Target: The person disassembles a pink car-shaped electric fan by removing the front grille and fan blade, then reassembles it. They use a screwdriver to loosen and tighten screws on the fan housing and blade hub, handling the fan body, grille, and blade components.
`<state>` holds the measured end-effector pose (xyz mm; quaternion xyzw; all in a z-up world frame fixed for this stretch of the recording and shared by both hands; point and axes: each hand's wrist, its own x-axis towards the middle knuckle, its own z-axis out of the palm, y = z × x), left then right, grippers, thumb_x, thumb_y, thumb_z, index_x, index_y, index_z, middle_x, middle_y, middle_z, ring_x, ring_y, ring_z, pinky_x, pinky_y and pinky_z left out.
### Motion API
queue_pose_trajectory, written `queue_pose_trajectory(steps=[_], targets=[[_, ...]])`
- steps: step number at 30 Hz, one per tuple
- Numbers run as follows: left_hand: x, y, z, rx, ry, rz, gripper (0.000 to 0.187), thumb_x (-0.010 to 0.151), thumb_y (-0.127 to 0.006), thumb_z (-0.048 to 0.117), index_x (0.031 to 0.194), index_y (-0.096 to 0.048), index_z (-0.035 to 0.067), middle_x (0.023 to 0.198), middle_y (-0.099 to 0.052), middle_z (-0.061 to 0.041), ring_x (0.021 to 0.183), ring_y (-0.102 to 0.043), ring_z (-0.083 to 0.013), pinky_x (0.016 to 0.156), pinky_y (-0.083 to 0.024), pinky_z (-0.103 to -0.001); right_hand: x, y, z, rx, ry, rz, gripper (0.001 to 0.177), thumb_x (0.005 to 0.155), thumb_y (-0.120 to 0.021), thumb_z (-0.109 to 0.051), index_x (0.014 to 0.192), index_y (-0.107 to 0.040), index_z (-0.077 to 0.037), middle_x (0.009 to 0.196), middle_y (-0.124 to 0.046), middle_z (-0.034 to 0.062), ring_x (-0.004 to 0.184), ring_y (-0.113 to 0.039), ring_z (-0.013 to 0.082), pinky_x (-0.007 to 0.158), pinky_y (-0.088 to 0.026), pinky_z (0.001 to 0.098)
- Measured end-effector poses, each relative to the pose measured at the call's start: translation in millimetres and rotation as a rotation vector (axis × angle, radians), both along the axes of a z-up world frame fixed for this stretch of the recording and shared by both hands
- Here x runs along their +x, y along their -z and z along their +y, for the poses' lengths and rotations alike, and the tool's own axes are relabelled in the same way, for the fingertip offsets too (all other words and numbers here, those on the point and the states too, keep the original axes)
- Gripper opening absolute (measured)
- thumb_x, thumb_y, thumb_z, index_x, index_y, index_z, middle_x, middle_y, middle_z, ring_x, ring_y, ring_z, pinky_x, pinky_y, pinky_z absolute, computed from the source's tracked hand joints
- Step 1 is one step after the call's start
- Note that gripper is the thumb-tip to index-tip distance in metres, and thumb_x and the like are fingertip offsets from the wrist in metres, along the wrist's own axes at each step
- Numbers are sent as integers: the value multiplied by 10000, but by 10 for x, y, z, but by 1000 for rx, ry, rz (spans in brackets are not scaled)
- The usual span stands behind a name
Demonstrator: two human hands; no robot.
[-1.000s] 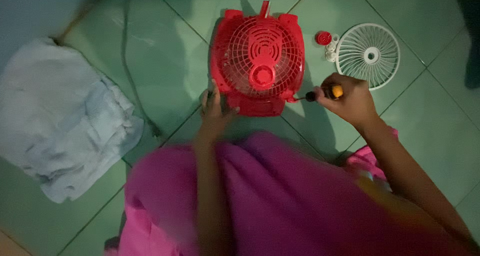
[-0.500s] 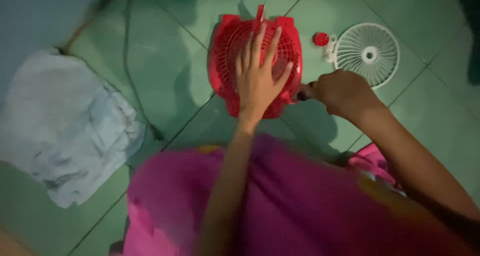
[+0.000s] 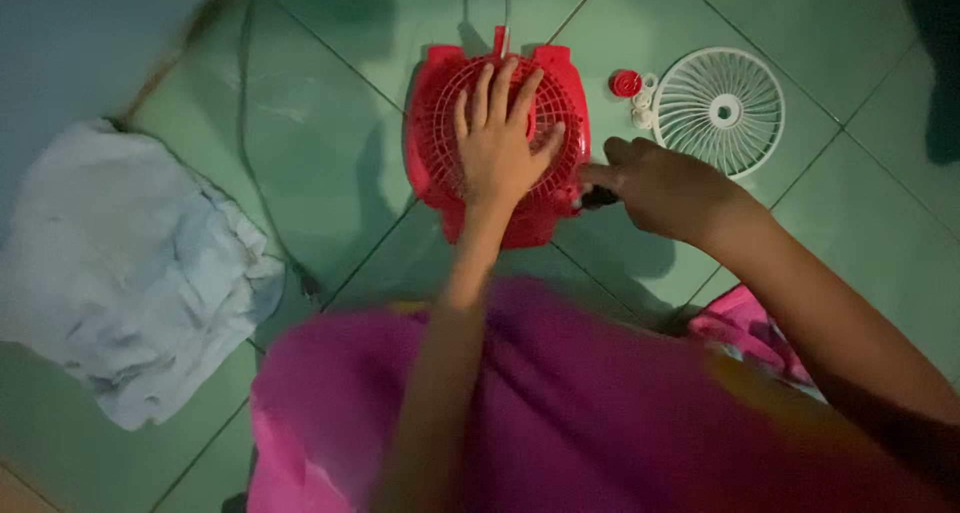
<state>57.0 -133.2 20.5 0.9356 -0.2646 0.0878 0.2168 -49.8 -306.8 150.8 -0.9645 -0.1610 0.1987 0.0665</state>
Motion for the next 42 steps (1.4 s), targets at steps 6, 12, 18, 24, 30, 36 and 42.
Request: queue_pose_trajectory(steps=[6,12,18,24,30,36,42], targets=[[-224,-15,79,-54,-54,-9,672,977,-649,586,1535,-476,254,1660,-340,-26,1562,-291,-270,1296,-190,-548,-190,129,-32,129,214,-60,559,801,-758,-302,1226,-531,-18,1110,-581,227,870,-687,283,698,-611,380],[-255,-12,52,-149,-98,-85,821,948,-656,618,1601,-400,190,1694,-230,-66,1586,-215,-312,1301,-139,-611,-287,21,43,-318,146,-135,352,1063,-554,-414,1126,-539,-68,564,-658,79,479,-631,251,458,-522,390],[-234,59,58,-102,-82,-99,659,950,-644,626,1517,-503,321,1696,-177,-81,1589,-167,-350,1294,-69,-656,-265,71,-13,234,117,-274,313,886,-694,-239,1043,-519,-32,922,-647,169,845,-658,318,733,-558,442],[-230,139,39,-14,-72,-33,675,985,-644,645,1564,-477,338,1714,-176,21,1625,-164,-277,1335,-90,-621,-282,52,91,560,167,-301,457,878,-681,-218,1193,-451,21,1034,-564,260,985,-598,392,822,-562,435],[-204,165,20,-119,-32,-173,704,974,-586,629,1590,-406,341,1719,-55,-64,1607,-82,-314,1289,-111,-669,-166,-128,216,-324,598,271,446,1160,-432,-400,1151,-533,34,773,-695,196,759,-761,337,665,-599,455],[-172,166,35,-22,44,-229,491,1101,-490,531,1542,-504,314,1748,-9,-18,1632,-60,-314,1344,-109,-599,-233,-47,159,-31,251,-145,381,951,-697,-363,1075,-589,-19,871,-701,133,901,-667,307,730,-576,463],[-180,138,-29,123,99,-74,485,1100,-457,445,1513,-555,210,1692,-253,37,1591,-183,-248,1312,-105,-555,-272,-15,115,372,181,103,379,771,-709,-210,1115,-625,-76,1122,-547,145,1069,-554,240,908,-558,421]])
